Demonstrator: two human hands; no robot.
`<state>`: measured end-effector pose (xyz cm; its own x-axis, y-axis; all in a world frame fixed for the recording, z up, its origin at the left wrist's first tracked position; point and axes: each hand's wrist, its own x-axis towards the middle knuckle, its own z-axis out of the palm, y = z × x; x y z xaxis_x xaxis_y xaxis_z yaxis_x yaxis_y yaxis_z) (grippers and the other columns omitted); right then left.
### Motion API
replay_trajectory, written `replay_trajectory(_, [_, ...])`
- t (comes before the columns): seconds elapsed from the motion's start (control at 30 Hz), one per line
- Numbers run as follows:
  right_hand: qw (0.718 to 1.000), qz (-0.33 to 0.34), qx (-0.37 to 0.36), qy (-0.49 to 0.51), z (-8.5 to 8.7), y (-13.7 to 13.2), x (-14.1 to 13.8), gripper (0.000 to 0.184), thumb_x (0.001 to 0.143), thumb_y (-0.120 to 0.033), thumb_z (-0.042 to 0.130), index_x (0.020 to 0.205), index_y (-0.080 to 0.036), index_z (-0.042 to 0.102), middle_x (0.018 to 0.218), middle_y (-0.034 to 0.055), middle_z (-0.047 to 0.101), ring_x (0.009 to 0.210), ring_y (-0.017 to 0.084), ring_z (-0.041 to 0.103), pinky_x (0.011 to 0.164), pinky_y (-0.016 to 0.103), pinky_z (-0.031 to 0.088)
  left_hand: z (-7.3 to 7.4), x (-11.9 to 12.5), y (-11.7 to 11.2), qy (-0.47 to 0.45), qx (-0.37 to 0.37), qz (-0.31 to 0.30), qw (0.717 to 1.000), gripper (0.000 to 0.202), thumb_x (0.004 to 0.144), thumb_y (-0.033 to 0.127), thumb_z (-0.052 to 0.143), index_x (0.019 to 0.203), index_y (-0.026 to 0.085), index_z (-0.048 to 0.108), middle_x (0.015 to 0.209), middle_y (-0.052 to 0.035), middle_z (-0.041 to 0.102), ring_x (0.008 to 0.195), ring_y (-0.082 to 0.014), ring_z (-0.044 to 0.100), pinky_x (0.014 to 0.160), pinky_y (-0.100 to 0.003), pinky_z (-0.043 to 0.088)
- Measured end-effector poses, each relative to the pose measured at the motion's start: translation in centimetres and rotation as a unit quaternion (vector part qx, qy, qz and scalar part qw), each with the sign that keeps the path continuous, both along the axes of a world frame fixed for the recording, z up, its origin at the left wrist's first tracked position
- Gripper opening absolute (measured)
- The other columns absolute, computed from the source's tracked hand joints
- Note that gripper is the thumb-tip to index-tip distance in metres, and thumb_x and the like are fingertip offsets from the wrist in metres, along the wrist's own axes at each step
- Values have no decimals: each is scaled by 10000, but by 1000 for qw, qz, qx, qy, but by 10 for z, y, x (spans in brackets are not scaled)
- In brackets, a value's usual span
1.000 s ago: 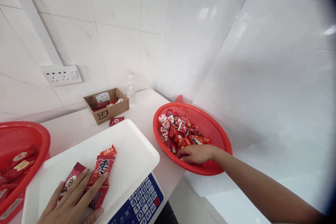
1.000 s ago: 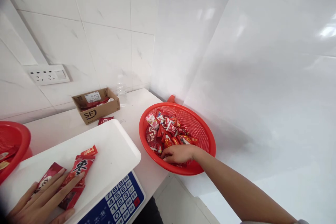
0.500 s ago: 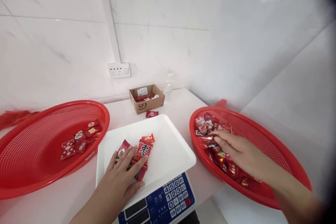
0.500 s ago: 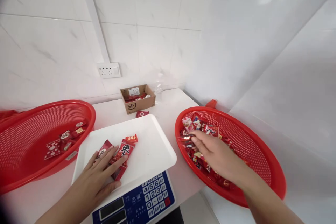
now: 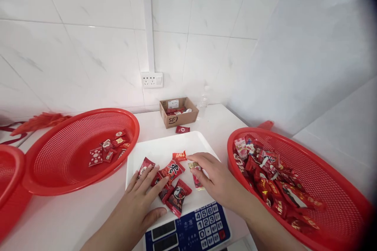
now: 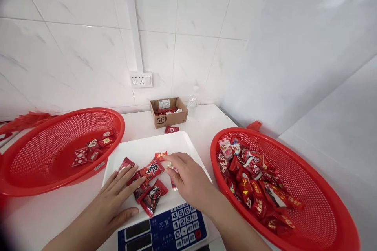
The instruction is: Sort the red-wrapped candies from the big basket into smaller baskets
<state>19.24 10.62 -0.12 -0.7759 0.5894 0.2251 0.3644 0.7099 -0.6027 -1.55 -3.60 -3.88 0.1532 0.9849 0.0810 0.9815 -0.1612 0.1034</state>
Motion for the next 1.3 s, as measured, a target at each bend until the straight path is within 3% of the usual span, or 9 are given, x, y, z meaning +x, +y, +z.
replay_trajectory(0.1, [999,22,14,-21,-6,-1,-2,327,897,-269,443,1219,-260,496,1263,65,520,1192,208,452,1008,421,380,2,4,3,-20,-10,-3,1000,544,906,473,386,1409,319,247,1478,-86,256,1339,-306,234,1004,-550,349])
replay_trajectory(0.33, [987,2,3,-163,-18,-3,1,480,897,-362,450,1352,-217,401,1479,93,270,1374,262,158,1095,486,234,1,11,11,-58,-22,5,998,598,885,547,353,1417,301,234,1488,-80,225,1355,-298,168,1036,-550,297])
replay_trajectory(0.5, [992,52,-24,-110,-20,-5,4,459,919,-357,405,1365,-254,378,1461,55,317,1348,220,255,1079,441,301,-1,10,12,-65,-36,7,997,610,886,553,344,1422,287,224,1490,-80,220,1358,-298,156,1047,-549,275])
replay_trajectory(0.63, [995,39,17,-85,-28,3,2,416,929,-203,317,1328,-208,433,1406,63,406,1331,212,291,1083,445,298,3,12,13,-62,-59,15,996,604,892,565,302,1420,279,239,1490,-82,215,1360,-306,133,1048,-571,251])
replay_trajectory(0.8, [995,33,60,-66,-34,7,-6,414,892,-126,365,1276,-219,486,1307,78,502,1264,241,383,1024,465,368,6,17,15,-70,-79,12,994,644,869,613,281,1423,290,223,1501,-79,184,1364,-310,100,1057,-575,228])
replay_trajectory(0.93, [996,-5,63,-59,-30,2,-13,329,865,-125,457,1162,-223,559,1074,84,584,1016,220,545,876,407,473,7,21,18,-80,-92,3,993,672,854,634,270,1428,289,208,1504,-94,180,1367,-306,98,1069,-567,204])
replay_trajectory(1.07, [993,-35,68,-91,-32,2,-15,143,859,-140,492,952,-170,595,932,78,585,916,233,542,810,409,469,7,23,20,-83,-82,-3,993,662,859,623,286,1426,289,213,1496,-98,217,1367,-300,122,1069,-567,211])
replay_trajectory(1.17, [996,-43,48,-63,-36,5,-12,135,888,-148,429,905,-183,558,920,67,577,889,219,538,790,398,460,4,22,21,-85,-63,-6,994,642,866,603,313,1424,302,212,1490,-92,242,1365,-294,146,1067,-564,230])
replay_trajectory(1.3, [999,-48,-21,15,-32,3,-3,194,933,-207,330,982,-212,518,966,64,565,890,188,544,791,356,450,3,21,20,-88,-67,0,994,630,873,586,326,1424,306,207,1493,-88,233,1367,-292,141,1067,-563,231])
